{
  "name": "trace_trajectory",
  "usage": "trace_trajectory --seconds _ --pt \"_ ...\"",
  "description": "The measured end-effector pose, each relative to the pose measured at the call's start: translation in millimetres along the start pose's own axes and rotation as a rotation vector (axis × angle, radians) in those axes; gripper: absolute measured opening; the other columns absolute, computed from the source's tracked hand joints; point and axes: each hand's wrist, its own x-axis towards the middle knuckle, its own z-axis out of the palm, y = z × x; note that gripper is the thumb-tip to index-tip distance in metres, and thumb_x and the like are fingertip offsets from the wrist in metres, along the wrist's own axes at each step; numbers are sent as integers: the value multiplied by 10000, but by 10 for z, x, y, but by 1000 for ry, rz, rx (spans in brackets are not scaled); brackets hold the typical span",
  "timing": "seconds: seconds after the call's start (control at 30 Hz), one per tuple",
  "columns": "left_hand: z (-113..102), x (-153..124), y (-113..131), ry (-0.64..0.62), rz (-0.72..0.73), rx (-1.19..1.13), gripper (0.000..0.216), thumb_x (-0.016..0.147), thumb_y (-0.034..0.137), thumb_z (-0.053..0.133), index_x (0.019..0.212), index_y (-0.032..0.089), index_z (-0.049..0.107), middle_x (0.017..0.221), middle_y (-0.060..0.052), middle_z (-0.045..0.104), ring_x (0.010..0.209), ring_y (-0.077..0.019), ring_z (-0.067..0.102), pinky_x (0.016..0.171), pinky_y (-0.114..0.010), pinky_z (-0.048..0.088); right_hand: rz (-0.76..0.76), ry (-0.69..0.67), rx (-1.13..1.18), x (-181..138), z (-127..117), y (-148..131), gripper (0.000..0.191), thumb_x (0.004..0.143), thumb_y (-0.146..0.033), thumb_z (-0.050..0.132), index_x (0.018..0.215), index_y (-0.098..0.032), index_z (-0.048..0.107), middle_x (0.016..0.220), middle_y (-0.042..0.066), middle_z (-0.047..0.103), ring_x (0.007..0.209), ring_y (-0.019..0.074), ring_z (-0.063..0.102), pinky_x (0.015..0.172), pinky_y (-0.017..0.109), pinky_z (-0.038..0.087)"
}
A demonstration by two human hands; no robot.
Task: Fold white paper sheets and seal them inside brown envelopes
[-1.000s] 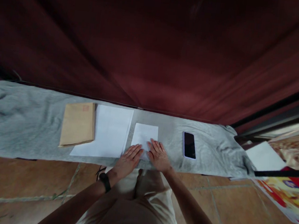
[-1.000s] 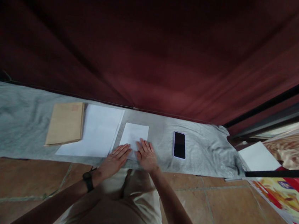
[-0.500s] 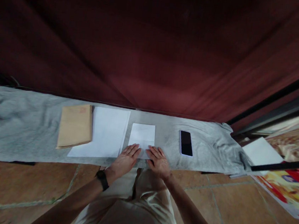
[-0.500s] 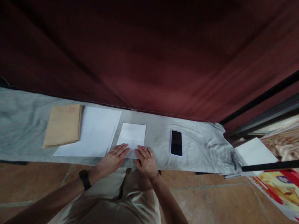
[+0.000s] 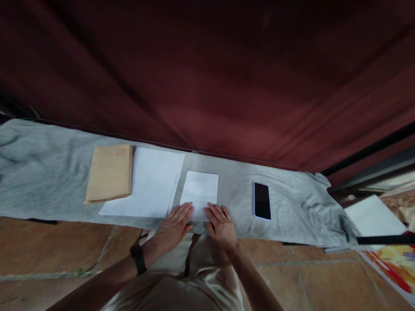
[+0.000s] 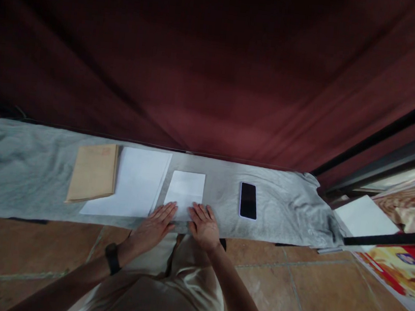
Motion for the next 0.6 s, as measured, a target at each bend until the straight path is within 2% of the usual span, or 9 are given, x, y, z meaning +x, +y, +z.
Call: trace_trajectory --seconds 0.13,0.27,0.37,0.43,0.6 --pt "-132 20 -42 1 -39 17 473 1051 381 383 1381 111 587 1461 -181 582 1388 -281 528 1173 -480 419 1 -17 4 4 -24 -4 487 976 -241 560 1462 -264 544 1570 42 480 1440 243 454 1253 493 263" --pt "-170 427 85 6 30 -71 465 1062 354 359 1438 149 540 1568 -126 477 1492 -236 385 1223 -458 353 -1 -8 4 10 -9 -1 477 977 -238 556 1452 -272 550 1557 49 498 1431 240 464 1247 499 270" --pt "-85 797 188 -36 86 -108 464 1068 354 349 1463 185 524 1615 -97 414 1542 -234 278 1259 -477 266 -2 20 -2 7 23 13 415 964 -233 567 1376 -238 617 1491 76 571 1415 247 481 1236 505 290" --pt "2 976 199 -78 101 -99 457 1069 373 354 1449 209 544 1617 -87 412 1546 -250 267 1263 -504 235 -13 32 -2 2 36 27 402 957 -234 574 1355 -230 631 1429 86 622 1404 249 492 1230 504 303" --pt "151 1107 15 -82 57 -67 493 1062 424 375 1509 243 477 1628 -70 392 1533 -250 300 1260 -510 232 -44 30 -2 -8 22 44 471 985 -263 546 1456 -257 546 1474 73 586 1419 241 475 1240 507 285"
